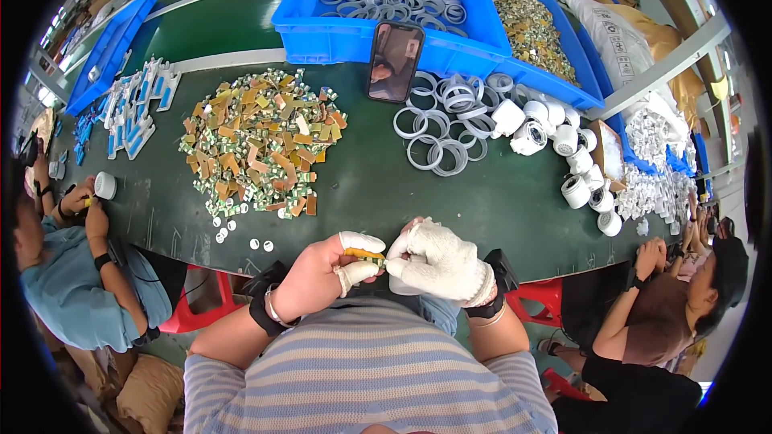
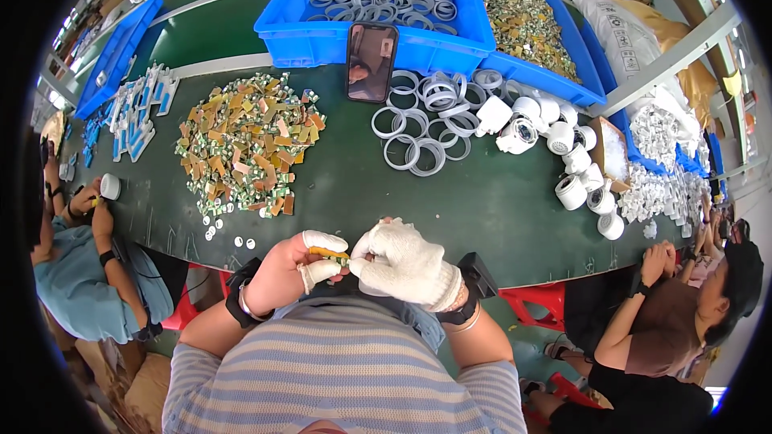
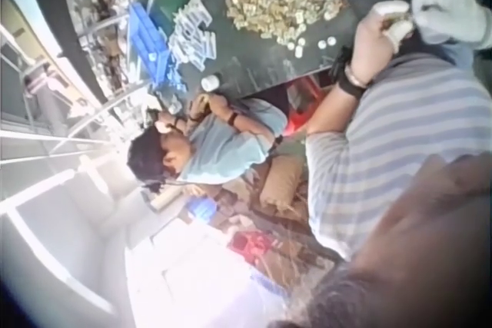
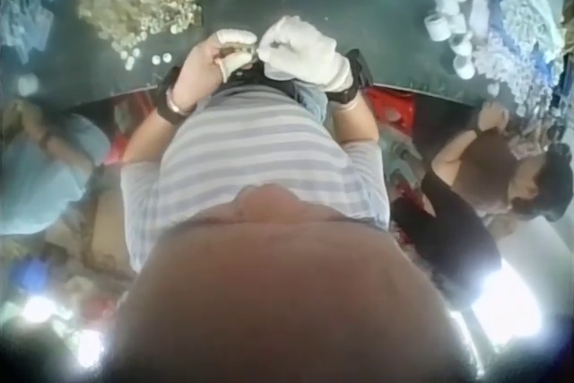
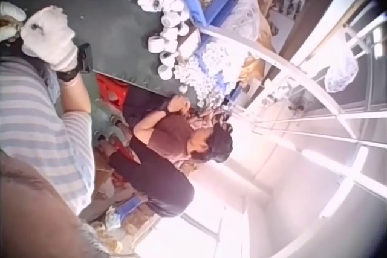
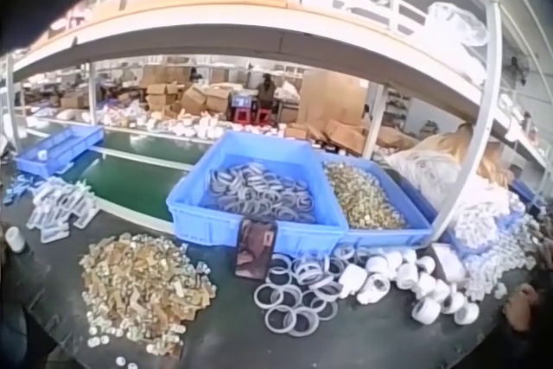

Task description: Assembling small electronic or mechanical components into circular housings at a factory workbench.

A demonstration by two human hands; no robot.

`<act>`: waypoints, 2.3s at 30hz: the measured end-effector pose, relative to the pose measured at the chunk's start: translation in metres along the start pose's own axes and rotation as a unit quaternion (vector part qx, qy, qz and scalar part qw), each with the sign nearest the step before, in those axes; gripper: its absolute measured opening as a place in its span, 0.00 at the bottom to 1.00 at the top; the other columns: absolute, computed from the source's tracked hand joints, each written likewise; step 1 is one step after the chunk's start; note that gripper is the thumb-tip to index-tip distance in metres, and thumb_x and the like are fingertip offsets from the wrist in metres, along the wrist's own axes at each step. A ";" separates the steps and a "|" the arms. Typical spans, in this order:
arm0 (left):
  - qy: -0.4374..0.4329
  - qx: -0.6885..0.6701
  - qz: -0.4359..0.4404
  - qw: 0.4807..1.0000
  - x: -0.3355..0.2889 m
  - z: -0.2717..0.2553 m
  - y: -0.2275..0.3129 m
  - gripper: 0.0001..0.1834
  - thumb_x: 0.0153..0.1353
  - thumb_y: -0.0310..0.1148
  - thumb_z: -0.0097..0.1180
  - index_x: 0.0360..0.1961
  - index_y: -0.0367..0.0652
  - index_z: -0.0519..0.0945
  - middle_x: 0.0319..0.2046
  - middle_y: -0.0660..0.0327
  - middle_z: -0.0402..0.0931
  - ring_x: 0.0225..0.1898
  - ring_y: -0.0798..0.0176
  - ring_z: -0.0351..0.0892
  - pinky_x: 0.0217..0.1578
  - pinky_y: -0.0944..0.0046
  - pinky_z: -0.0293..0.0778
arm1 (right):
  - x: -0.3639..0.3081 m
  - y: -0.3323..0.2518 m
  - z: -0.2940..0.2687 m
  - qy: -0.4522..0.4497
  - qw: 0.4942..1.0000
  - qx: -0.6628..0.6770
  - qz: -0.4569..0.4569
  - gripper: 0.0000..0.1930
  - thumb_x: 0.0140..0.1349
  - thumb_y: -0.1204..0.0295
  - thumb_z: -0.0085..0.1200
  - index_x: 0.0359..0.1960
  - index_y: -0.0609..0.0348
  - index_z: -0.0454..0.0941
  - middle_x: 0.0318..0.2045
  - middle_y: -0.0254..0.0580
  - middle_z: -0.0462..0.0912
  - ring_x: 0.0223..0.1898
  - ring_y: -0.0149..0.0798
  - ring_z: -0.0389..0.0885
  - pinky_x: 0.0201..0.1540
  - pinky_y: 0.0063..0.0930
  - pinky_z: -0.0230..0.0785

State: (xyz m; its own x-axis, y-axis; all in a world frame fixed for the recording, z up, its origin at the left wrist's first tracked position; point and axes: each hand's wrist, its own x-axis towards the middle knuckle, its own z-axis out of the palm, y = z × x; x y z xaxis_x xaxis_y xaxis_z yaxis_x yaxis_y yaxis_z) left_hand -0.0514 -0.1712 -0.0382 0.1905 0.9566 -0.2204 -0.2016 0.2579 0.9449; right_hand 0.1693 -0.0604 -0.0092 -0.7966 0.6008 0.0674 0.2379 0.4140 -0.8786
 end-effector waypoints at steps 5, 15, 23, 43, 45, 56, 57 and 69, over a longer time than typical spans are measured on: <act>0.019 0.091 0.003 0.996 -0.004 -0.002 0.001 0.18 0.67 0.23 0.66 0.57 0.39 0.79 0.47 0.60 0.85 0.46 0.67 0.86 0.47 0.66 0.82 | 0.003 0.001 -0.004 -0.057 0.998 -0.021 -0.009 0.03 0.59 0.71 0.65 0.33 0.54 0.84 0.27 0.39 0.81 0.31 0.45 0.80 0.38 0.40 0.69; 0.030 0.172 0.065 0.982 -0.005 0.001 0.010 0.15 0.66 0.24 0.69 0.53 0.40 0.83 0.42 0.61 0.88 0.40 0.71 0.85 0.42 0.68 0.81 | 0.006 0.003 -0.003 -0.024 1.000 0.000 -0.017 0.05 0.57 0.69 0.67 0.31 0.53 0.84 0.25 0.38 0.81 0.29 0.44 0.80 0.40 0.37 0.69; 0.034 0.254 0.085 0.963 -0.003 0.004 0.014 0.13 0.68 0.28 0.68 0.52 0.40 0.83 0.37 0.64 0.87 0.25 0.76 0.75 0.27 0.69 0.74 | 0.010 -0.001 -0.008 -0.041 0.999 -0.014 -0.008 0.04 0.56 0.69 0.65 0.29 0.53 0.85 0.24 0.39 0.83 0.29 0.44 0.81 0.43 0.37 0.71; 0.024 0.155 0.031 0.987 -0.001 0.001 0.006 0.13 0.70 0.25 0.64 0.54 0.37 0.81 0.42 0.60 0.87 0.40 0.72 0.84 0.41 0.69 0.81 | 0.007 -0.009 -0.007 -0.011 0.999 0.042 0.018 0.09 0.61 0.64 0.62 0.28 0.56 0.87 0.18 0.41 0.79 0.23 0.44 0.79 0.37 0.35 0.71; 0.023 0.177 0.035 0.983 -0.007 0.002 0.007 0.13 0.70 0.24 0.65 0.54 0.37 0.82 0.42 0.60 0.88 0.40 0.73 0.85 0.41 0.69 0.81 | 0.004 -0.010 -0.006 -0.046 0.994 0.074 0.073 0.09 0.61 0.64 0.62 0.29 0.55 0.87 0.18 0.40 0.78 0.23 0.44 0.78 0.39 0.36 0.71; 0.032 0.224 0.036 0.973 -0.008 0.002 0.014 0.13 0.68 0.25 0.67 0.53 0.38 0.83 0.41 0.60 0.89 0.41 0.72 0.85 0.42 0.68 0.82 | 0.007 -0.005 -0.006 -0.037 0.999 0.013 0.002 0.07 0.57 0.66 0.64 0.30 0.55 0.87 0.21 0.42 0.80 0.29 0.48 0.81 0.43 0.39 0.72; 0.033 0.230 0.050 0.971 -0.008 0.002 0.015 0.13 0.68 0.25 0.67 0.53 0.38 0.83 0.41 0.60 0.89 0.41 0.72 0.86 0.42 0.68 0.82 | 0.006 -0.005 -0.006 -0.039 0.999 0.009 -0.006 0.07 0.57 0.66 0.64 0.31 0.55 0.87 0.21 0.41 0.80 0.29 0.47 0.81 0.43 0.39 0.72; 0.049 0.199 0.020 0.979 -0.005 0.006 0.016 0.13 0.68 0.23 0.66 0.52 0.37 0.82 0.44 0.59 0.88 0.44 0.70 0.87 0.43 0.68 0.83 | 0.007 -0.003 -0.002 -0.010 1.000 0.017 0.021 0.07 0.58 0.66 0.64 0.26 0.53 0.85 0.21 0.37 0.81 0.31 0.44 0.80 0.43 0.38 0.68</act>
State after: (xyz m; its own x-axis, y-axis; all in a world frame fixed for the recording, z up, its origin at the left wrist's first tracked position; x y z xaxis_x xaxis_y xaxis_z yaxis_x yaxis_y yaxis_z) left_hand -0.0497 -0.1729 -0.0205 0.0928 0.9784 -0.1847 0.1872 0.1651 0.9684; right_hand 0.1644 -0.0560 -0.0052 -0.7976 0.6029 0.0205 0.2532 0.3654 -0.8957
